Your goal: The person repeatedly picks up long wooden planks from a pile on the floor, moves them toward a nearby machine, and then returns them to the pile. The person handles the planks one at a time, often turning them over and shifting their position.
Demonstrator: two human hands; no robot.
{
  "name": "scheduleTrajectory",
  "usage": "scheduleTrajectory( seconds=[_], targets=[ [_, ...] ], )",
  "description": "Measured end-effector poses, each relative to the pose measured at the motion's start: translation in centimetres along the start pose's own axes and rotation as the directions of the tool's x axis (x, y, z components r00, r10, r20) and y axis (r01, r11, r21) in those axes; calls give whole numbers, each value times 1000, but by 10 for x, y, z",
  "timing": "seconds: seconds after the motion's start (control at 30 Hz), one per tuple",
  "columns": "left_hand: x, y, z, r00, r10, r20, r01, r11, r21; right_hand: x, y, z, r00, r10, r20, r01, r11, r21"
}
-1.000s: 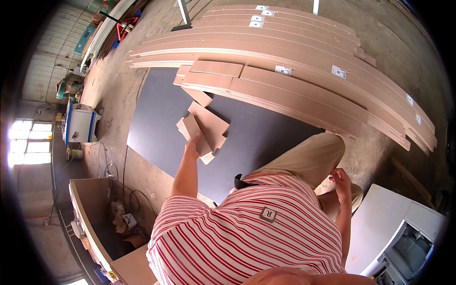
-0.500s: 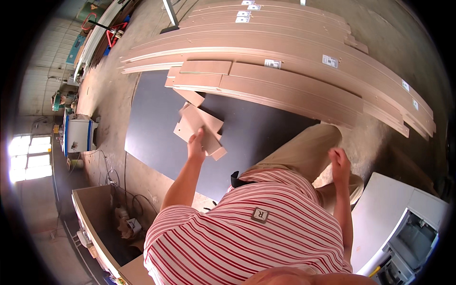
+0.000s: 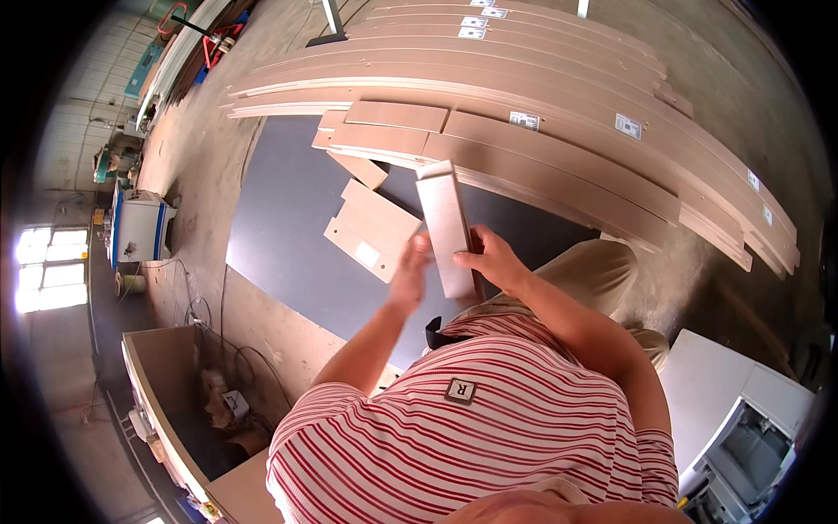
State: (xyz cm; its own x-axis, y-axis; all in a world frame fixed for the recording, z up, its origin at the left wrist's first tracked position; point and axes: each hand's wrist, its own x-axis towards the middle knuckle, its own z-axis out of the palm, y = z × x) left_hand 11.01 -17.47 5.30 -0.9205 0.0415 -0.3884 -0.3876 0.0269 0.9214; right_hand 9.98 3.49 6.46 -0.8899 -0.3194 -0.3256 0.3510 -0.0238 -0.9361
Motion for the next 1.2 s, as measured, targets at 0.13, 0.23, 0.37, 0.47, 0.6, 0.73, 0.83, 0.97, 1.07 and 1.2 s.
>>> scheduleTrajectory(
  seconds=[0.13,0.23,0.37,0.47,0.6,0.73,0.83,0.97,1.07,1.2],
  targets=[
    [69,-99,-190,344,-286,-894,631,776,-6,1,-26,-3,995,-96,22,98,941,-322],
    [109,-58,-166,405,-247,-880,647,758,85,23,8,-20,988,-155,-23,126,873,-472],
    [130,-46,-129,510,-250,-823,775,549,313,31,20,-32,999,-49,-4,43,895,-444],
    [112,-58,-129,603,-203,-771,713,569,409,42,33,-27,989,121,81,-90,945,-314],
    [88,-62,-108,644,-195,-740,692,559,456,71,51,-3,970,193,146,-151,955,-253],
    [62,-64,-71,724,-185,-665,611,620,493,96,75,16,993,97,65,-51,864,-501],
    [36,-61,-56,704,-359,-613,357,925,-132,113,75,4,993,106,48,-50,761,-646],
    [29,-77,-49,603,-613,-510,322,772,-548,117,59,-10,967,166,192,8,735,-678],
    [26,-77,-47,618,-693,-371,498,710,-498,109,53,1,981,-100,167,192,646,-739],
    [17,-60,-25,575,-777,-256,616,617,-490,124,55,4,966,-118,232,253,632,-732]
  ],
)
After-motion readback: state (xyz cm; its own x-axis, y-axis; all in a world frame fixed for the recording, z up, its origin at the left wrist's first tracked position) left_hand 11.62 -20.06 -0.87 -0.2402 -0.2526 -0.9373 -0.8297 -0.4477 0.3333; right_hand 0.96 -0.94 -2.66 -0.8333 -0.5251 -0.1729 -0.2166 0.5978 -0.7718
